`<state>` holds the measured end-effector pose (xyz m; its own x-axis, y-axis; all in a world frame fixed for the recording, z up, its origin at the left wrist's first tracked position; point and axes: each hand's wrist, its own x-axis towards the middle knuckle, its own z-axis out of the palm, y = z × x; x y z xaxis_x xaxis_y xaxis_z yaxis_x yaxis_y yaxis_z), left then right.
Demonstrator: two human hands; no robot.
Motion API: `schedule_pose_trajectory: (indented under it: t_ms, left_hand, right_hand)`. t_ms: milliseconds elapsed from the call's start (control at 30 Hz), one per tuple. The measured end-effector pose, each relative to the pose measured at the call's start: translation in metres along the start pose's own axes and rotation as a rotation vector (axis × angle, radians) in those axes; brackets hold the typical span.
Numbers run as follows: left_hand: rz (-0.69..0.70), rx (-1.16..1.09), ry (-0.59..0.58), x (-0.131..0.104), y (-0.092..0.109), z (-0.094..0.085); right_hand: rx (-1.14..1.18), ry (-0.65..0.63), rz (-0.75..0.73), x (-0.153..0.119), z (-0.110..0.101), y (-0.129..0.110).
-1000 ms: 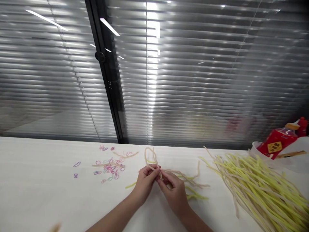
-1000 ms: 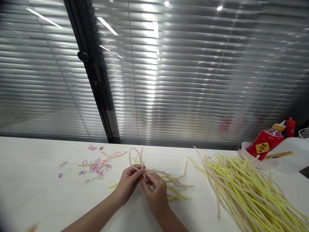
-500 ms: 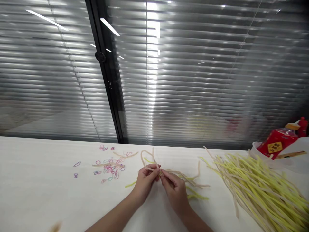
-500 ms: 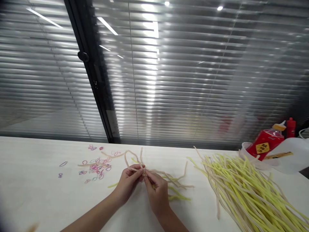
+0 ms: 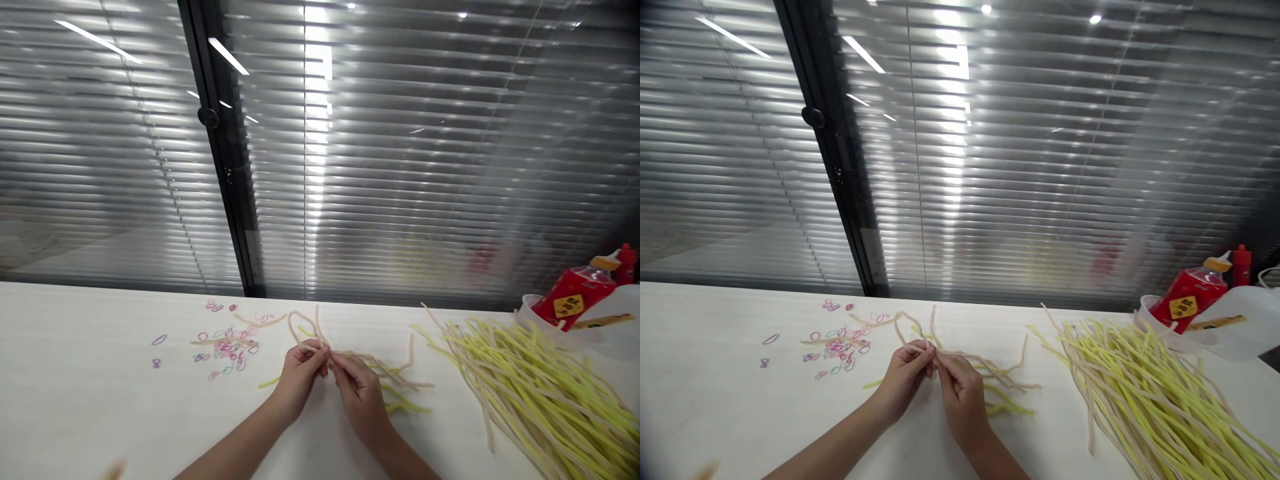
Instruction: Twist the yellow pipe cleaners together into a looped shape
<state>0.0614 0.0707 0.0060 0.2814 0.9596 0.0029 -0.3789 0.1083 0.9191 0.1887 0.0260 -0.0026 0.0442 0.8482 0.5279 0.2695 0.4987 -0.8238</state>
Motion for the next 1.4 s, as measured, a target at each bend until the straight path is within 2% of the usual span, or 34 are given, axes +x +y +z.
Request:
schedule_pose_trajectory:
  t_ms: [233,433,767,1200,1400]
  left_hand:
    - [-0.030,-0.039,0.031,-0.001,0.001,0.001]
    - [-0.030,-0.046,0.045,-0.002,0.003,0.004]
    - [-0.031,-0.028,0.003,-0.003,0.006,0.005]
    - [-0.044,0.006,0.011,-0.005,0.007,0.006]
    - [-0.015,0.001,-0.008,-0.004,0.004,0.005]
  right_hand:
    - [-0.133,0.098,0.068,-0.007,0.003,0.002]
    - [-0.209,0.108,-0.032,-0.008,0.005,-0.003]
    - [-0.158,0.127,0.042,-0.008,0.004,-0.002]
    - [-0.052,0.135,0.153,-0.006,0.004,-0.007]
    - [-0.101,0.133,0.061,-0.002,0.001,-0.007]
